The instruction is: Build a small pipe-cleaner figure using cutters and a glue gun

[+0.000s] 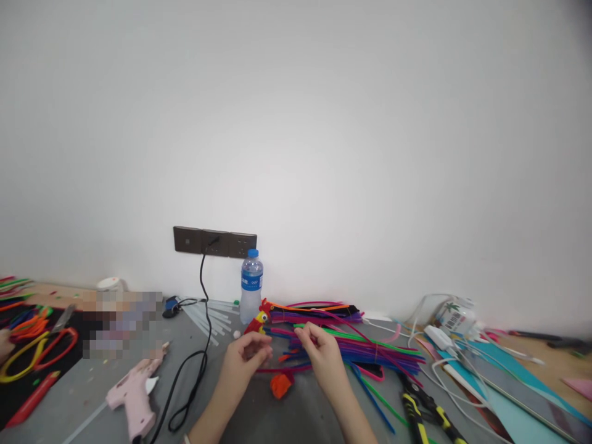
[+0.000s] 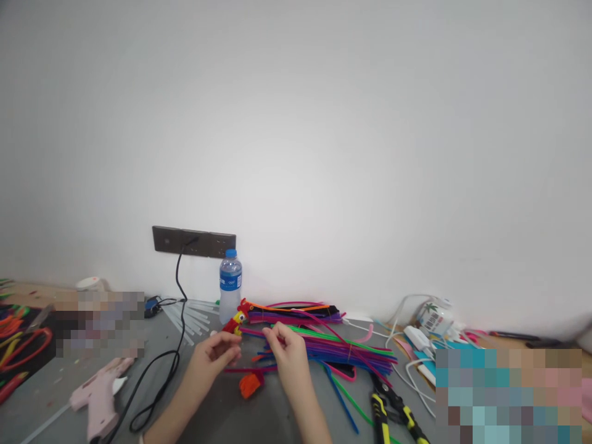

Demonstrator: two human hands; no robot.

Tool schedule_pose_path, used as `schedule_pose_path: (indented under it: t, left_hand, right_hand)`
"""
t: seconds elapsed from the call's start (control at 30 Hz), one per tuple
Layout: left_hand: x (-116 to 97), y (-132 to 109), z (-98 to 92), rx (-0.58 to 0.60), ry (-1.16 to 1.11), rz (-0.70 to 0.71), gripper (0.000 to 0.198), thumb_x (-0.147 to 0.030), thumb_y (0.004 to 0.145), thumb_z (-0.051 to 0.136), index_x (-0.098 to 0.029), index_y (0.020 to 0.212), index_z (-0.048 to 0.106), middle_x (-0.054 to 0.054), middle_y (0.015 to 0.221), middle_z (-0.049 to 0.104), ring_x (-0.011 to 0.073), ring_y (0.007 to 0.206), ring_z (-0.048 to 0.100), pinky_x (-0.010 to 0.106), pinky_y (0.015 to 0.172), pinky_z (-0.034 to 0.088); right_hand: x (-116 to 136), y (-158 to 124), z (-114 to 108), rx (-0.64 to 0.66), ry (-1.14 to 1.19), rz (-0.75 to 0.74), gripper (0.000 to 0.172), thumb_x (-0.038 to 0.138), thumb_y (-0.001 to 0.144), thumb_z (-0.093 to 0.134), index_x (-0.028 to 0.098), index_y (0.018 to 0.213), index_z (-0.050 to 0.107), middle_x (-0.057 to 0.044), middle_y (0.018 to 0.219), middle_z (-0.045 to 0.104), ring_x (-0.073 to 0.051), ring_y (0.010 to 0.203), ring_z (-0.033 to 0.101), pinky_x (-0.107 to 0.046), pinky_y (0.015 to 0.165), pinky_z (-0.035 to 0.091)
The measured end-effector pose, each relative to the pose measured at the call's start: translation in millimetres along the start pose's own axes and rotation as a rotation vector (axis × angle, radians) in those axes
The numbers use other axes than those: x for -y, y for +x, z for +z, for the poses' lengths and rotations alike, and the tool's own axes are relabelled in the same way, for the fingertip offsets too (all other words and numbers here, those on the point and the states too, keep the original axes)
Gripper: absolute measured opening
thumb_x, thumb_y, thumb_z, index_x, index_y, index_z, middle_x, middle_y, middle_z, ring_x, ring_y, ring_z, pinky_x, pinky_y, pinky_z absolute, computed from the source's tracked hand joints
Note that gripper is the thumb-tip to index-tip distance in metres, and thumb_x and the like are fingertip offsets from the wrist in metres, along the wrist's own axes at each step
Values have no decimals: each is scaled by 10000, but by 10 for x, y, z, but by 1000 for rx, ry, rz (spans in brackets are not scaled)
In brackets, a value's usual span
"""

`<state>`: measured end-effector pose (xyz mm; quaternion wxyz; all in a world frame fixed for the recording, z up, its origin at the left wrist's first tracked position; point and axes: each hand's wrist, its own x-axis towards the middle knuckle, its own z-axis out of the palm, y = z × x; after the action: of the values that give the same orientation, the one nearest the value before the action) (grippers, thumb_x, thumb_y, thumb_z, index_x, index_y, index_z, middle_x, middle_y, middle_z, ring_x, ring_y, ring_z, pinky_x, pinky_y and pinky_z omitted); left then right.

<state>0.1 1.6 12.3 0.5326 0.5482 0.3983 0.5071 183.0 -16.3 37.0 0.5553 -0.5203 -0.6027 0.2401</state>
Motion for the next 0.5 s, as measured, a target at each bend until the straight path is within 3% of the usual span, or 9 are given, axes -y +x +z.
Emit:
schedule_pose_path:
  t: [0.1,0.2,0.3,0.4,0.5]
  left_hand:
    - [10,-14,-30,-6,244,91,223,-393,730,668,-189,808,716,74,799,712,226,703,634,267,546,464]
    - [49,-31,-62,45,482,189,161,-304,764,618,-219,858,717,82,889,721,250,808,637,308,683,475]
    - [73,-69,-63,153,614,188,174,-268,780,588,-231,892,715,76,910,726,261,885,630,340,804,451]
    - [44,-116,-33,269,677,141,182,-280,793,584,-228,898,724,70,897,725,255,885,625,323,790,438]
    - [17,-140,-7,312,710,115,166,-280,755,638,-231,886,728,58,889,721,251,878,618,326,802,419]
  right_hand:
    - [-10,-9,30,-17,20,-15,445,547,847,502,223,571,371,58,545,318,-116,506,312,-240,485,275]
    - [-62,4,-27,-32,36,-8,381,529,842,527,202,647,513,19,586,465,-143,544,423,-243,514,350]
    - [-108,29,-128,-80,42,5,371,540,815,557,191,692,577,-26,648,569,-185,618,518,-263,578,421]
    - [-113,51,-230,-167,11,7,370,541,809,556,197,674,562,1,597,511,-169,573,467,-260,550,399]
    - [-93,64,-292,-221,-4,12,367,537,814,544,205,659,532,38,547,409,-143,520,370,-252,501,336]
